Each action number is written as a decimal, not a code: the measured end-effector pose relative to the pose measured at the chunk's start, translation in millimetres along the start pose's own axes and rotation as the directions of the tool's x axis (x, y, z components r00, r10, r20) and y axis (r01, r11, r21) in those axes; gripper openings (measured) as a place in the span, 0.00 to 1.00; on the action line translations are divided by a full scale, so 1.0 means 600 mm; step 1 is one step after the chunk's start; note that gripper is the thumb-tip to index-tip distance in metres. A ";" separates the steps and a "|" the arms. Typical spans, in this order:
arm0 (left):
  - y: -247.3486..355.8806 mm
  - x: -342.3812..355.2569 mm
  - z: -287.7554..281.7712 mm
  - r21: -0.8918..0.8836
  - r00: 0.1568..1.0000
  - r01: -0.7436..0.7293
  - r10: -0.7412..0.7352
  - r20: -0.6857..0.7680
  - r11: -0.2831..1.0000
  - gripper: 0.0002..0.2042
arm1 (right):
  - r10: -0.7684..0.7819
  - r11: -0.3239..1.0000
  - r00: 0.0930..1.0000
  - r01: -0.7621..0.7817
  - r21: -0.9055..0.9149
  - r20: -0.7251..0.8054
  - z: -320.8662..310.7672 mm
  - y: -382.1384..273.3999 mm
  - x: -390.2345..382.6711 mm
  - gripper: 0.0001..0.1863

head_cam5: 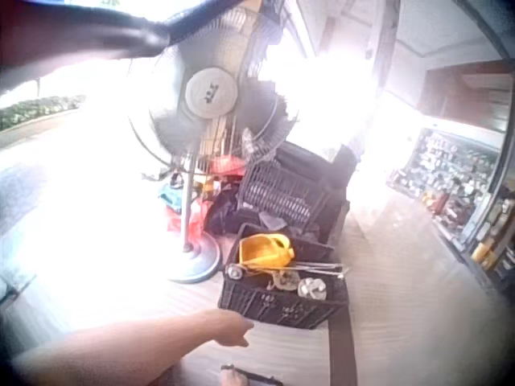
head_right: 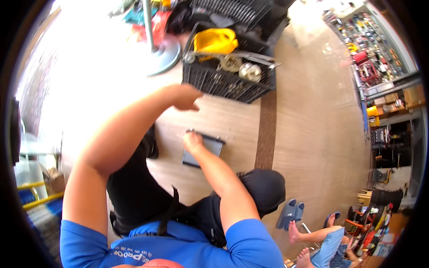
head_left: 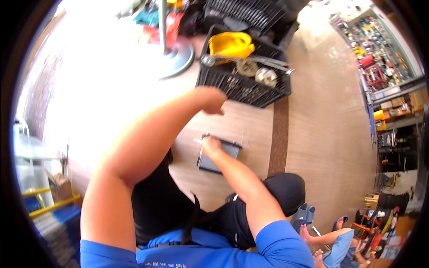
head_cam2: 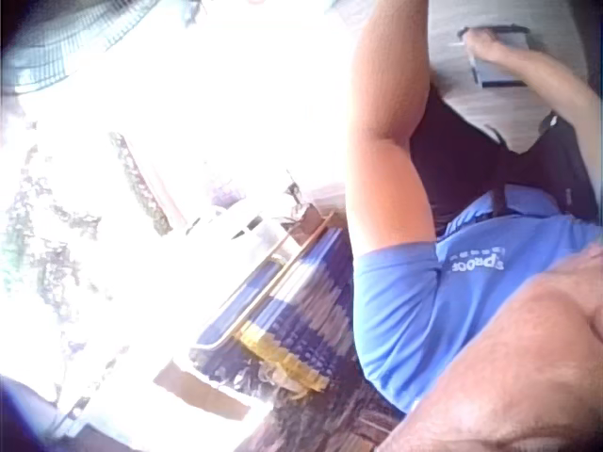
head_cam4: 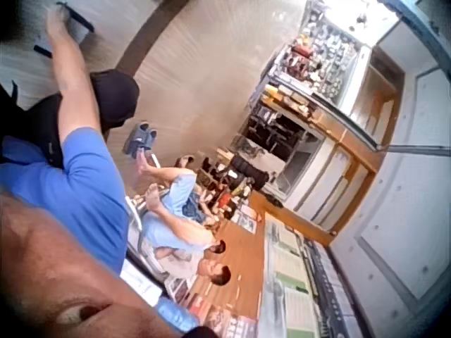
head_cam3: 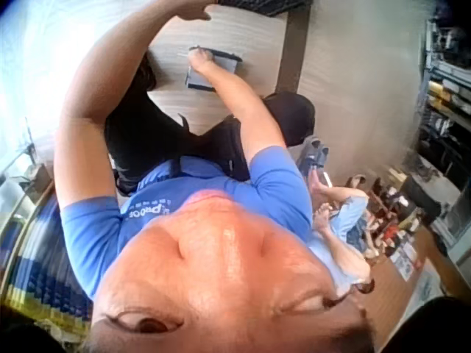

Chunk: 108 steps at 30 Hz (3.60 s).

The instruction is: The person sits and uses a small tool to manipulate the exterior of a car stereo head unit, turning it over by hand to inspect different sides.

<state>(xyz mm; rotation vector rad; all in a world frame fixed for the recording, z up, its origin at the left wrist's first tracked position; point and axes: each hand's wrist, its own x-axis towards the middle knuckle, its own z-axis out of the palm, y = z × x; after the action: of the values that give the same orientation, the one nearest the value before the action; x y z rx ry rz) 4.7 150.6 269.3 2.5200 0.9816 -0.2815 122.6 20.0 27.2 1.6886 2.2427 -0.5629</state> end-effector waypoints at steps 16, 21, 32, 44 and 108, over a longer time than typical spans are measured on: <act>0.018 -0.040 -0.038 -0.048 0.986 0.075 -0.067 0.152 0.996 0.30 | 0.043 0.995 0.999 -0.045 0.094 0.021 -0.018 -0.029 -0.007 0.12; 0.017 -0.046 -0.039 -0.054 0.986 0.080 -0.071 0.153 0.995 0.29 | 0.031 0.998 0.999 -0.033 0.047 0.036 -0.027 -0.034 -0.010 0.12; 0.011 -0.041 -0.032 -0.054 0.989 0.075 -0.067 0.131 0.996 0.29 | 0.078 0.990 0.997 -0.081 0.114 0.029 -0.030 -0.032 -0.013 0.12; 0.012 -0.044 -0.033 -0.055 0.986 0.091 -0.083 0.144 0.994 0.29 | 0.061 0.992 0.998 -0.064 0.111 0.033 -0.036 -0.037 -0.013 0.12; 0.008 -0.065 -0.032 0.037 0.996 0.069 -0.071 0.055 0.997 0.27 | 0.364 0.833 0.861 -0.129 0.538 -0.355 -0.078 0.186 0.005 0.11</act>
<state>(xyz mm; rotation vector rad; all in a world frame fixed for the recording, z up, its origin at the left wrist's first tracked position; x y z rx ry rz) -19.9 132.9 300.9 2.4978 1.0534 -0.3918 229.3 71.0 51.9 2.5696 2.2138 -0.8107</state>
